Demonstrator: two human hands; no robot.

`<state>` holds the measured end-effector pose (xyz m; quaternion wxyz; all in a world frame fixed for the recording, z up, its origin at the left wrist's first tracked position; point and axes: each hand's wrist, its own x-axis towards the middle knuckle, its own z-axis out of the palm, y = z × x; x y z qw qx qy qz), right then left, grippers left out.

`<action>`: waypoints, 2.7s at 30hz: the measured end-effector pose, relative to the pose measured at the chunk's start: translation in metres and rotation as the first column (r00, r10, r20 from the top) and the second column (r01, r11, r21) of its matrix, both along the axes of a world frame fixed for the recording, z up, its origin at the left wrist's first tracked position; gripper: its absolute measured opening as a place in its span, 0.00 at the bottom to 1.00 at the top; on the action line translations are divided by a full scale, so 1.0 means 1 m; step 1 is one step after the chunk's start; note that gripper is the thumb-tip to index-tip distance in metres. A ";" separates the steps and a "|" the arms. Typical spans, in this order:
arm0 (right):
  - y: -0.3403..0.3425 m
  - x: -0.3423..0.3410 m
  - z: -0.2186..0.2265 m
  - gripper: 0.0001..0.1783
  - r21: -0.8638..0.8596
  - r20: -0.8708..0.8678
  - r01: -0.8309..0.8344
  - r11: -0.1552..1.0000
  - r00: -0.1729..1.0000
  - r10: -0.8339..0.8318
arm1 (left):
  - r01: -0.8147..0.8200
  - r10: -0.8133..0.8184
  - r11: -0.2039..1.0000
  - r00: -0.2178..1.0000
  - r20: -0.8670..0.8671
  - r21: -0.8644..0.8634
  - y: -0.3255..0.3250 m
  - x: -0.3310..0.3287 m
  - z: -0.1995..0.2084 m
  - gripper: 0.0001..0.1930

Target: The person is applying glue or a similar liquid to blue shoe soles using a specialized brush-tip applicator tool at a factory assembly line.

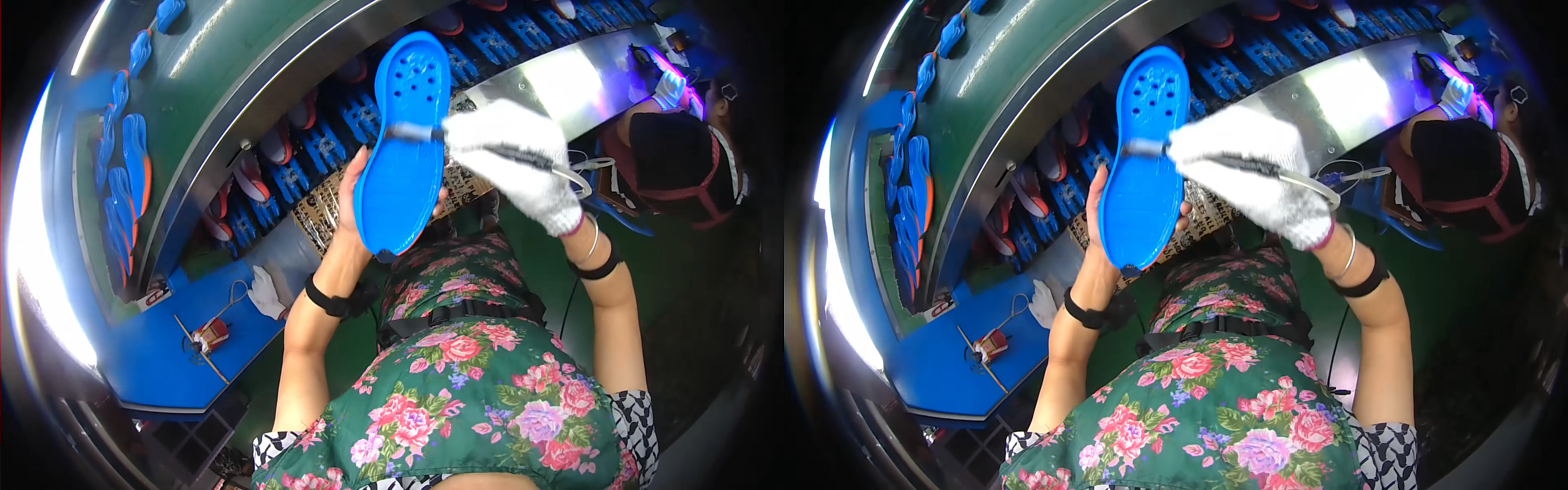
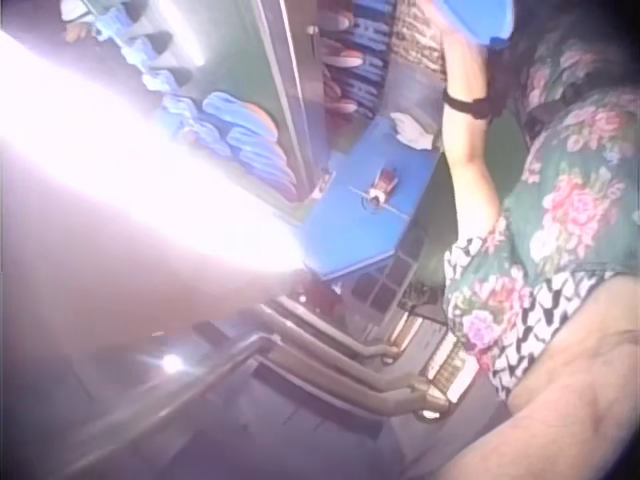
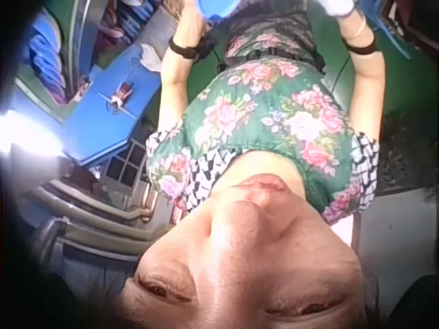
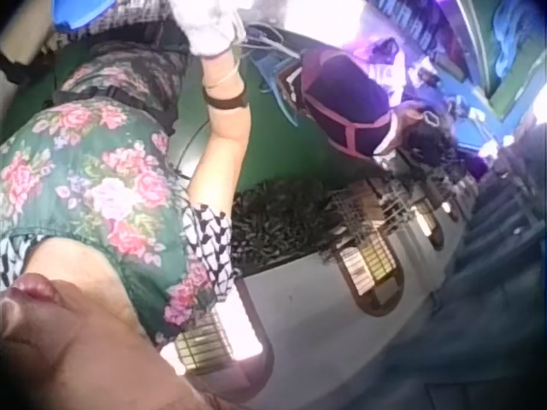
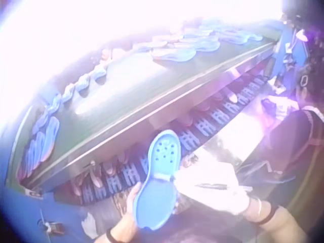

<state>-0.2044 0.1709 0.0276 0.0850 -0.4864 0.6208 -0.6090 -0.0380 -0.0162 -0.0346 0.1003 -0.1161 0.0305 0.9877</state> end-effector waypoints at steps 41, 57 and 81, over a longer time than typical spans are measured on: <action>-0.010 0.084 -0.124 0.11 0.005 0.900 0.014 1.000 0.435 -0.011 | -0.824 0.768 0.346 0.523 -0.370 -0.449 -0.172 0.030 0.074 0.50; 0.102 0.020 -0.140 0.09 0.002 0.981 0.369 0.929 0.178 -0.073 | -0.063 0.169 -0.847 0.909 -0.380 -0.527 -0.014 -0.371 0.095 0.56; 0.077 0.012 -0.087 0.12 -0.103 0.991 0.227 0.968 0.110 0.080 | -0.249 0.667 -0.354 0.609 -0.430 -0.901 -0.019 -0.030 0.060 0.40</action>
